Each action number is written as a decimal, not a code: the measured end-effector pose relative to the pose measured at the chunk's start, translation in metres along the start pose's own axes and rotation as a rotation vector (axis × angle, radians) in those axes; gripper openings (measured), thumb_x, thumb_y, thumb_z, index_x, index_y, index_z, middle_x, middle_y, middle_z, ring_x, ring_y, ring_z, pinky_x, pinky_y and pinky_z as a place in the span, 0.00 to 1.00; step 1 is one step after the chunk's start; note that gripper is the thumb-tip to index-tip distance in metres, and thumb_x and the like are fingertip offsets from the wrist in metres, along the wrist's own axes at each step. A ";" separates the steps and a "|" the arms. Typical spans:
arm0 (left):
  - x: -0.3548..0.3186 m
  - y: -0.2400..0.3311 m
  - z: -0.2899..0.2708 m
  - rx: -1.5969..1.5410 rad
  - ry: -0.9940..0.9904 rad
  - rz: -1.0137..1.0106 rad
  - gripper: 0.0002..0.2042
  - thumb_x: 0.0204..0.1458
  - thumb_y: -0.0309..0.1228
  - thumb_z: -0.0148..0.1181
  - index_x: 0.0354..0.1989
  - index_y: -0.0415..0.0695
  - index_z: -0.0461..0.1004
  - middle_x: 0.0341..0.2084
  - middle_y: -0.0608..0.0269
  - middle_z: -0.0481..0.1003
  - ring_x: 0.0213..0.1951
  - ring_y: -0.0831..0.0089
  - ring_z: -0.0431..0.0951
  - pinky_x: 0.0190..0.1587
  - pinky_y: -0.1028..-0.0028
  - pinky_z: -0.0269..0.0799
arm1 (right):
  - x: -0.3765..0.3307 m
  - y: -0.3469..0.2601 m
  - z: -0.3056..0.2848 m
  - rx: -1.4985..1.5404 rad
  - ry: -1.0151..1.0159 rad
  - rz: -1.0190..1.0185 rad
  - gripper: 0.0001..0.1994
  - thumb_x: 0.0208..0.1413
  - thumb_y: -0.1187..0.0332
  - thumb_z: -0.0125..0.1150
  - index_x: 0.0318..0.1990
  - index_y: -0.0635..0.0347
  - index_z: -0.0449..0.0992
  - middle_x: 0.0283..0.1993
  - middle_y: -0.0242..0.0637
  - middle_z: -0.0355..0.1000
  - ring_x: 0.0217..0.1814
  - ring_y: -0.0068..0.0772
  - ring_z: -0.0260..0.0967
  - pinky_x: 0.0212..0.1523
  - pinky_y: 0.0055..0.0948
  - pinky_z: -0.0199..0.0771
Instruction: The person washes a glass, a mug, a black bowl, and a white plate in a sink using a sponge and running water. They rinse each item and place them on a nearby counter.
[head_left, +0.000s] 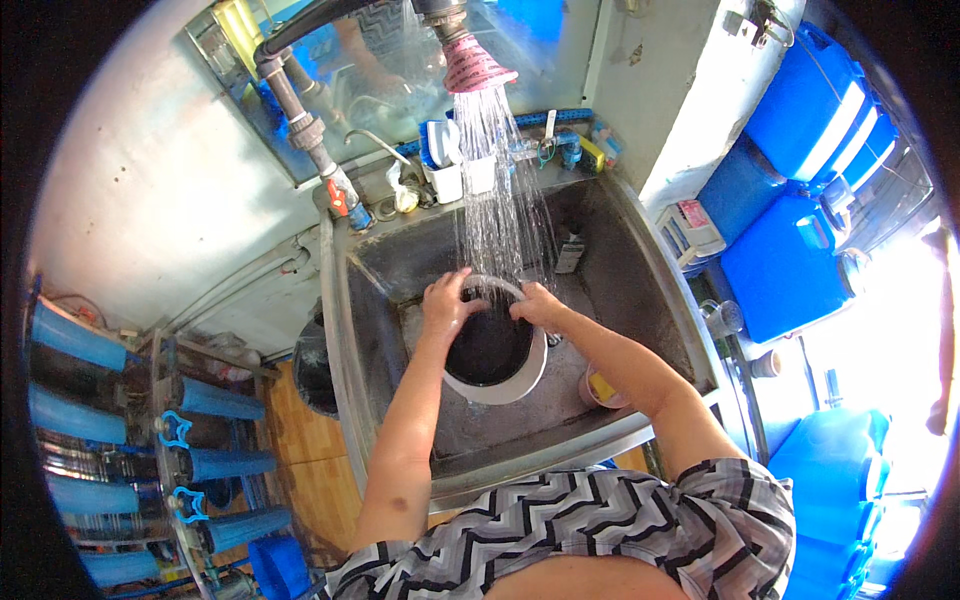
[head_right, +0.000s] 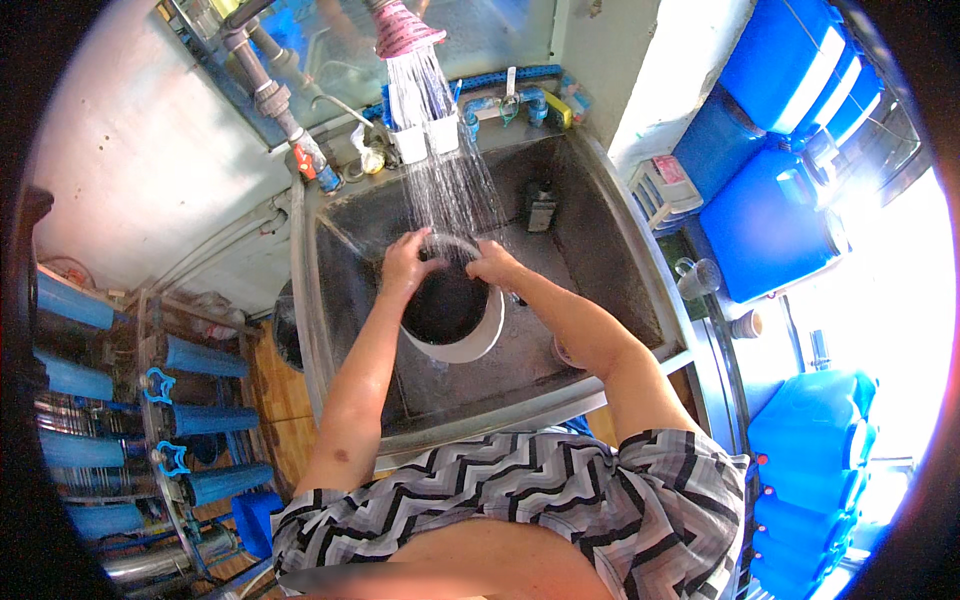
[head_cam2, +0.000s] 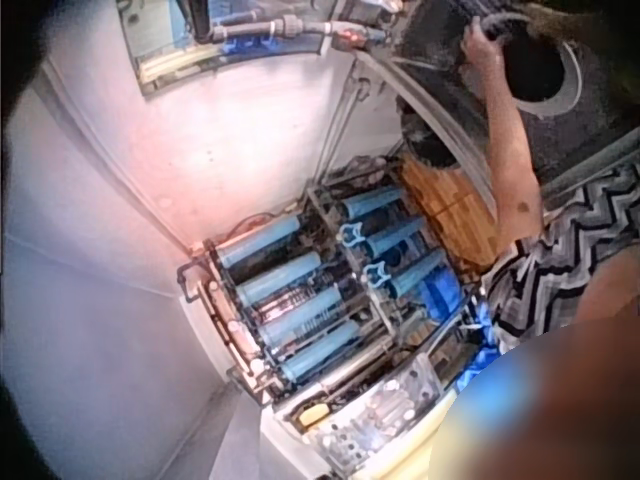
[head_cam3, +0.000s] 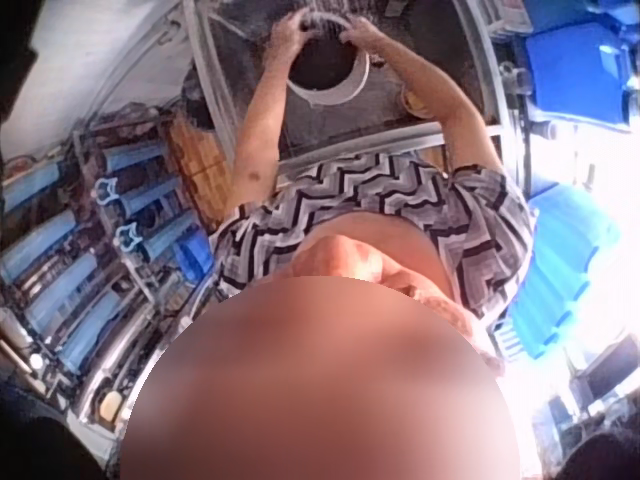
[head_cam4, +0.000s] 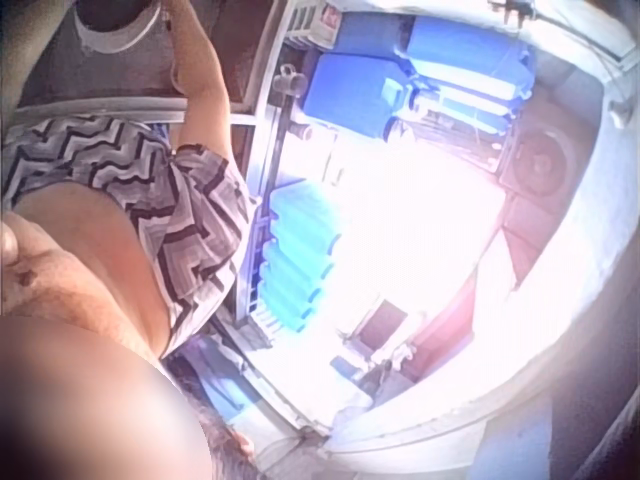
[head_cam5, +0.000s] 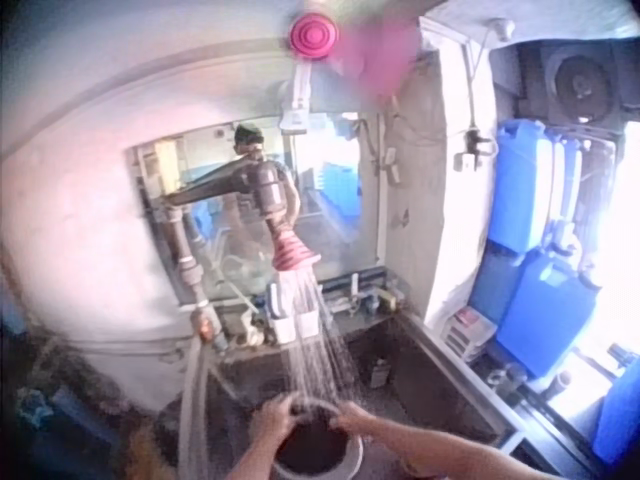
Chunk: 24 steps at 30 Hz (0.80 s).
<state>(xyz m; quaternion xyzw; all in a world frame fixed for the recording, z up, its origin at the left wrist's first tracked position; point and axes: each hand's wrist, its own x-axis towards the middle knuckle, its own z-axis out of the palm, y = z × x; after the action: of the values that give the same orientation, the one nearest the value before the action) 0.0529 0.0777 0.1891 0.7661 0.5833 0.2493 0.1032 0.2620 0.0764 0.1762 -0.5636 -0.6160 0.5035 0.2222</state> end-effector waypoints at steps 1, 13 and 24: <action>-0.001 0.003 0.014 0.090 0.124 0.104 0.34 0.34 0.33 0.70 0.56 0.43 0.66 0.55 0.49 0.66 0.55 0.53 0.66 0.50 0.52 0.64 | 0.002 0.004 0.004 0.078 0.078 0.059 0.24 0.35 0.70 0.61 0.45 0.69 0.70 0.33 0.45 0.73 0.32 0.38 0.70 0.32 0.37 0.70; -0.024 -0.028 0.017 -0.153 -0.833 0.214 0.17 0.52 0.46 0.54 0.46 0.52 0.75 0.43 0.55 0.75 0.47 0.58 0.75 0.49 0.67 0.68 | 0.010 0.004 -0.017 -0.252 0.443 -0.062 0.23 0.38 0.69 0.59 0.45 0.70 0.67 0.30 0.54 0.73 0.34 0.49 0.74 0.37 0.42 0.73; 0.099 -0.136 -0.061 -1.159 0.113 -0.769 0.15 0.55 0.42 0.51 0.36 0.41 0.73 0.29 0.57 0.79 0.27 0.70 0.79 0.24 0.77 0.67 | 0.001 -0.042 -0.002 -0.635 0.455 -0.380 0.28 0.47 0.68 0.55 0.57 0.63 0.57 0.24 0.54 0.72 0.27 0.56 0.72 0.30 0.47 0.72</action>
<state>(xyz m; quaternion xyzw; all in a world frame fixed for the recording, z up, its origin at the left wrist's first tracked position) -0.0724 0.2036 0.2061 0.3124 0.5905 0.5059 0.5458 0.2436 0.0841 0.2137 -0.5774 -0.7683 0.1020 0.2565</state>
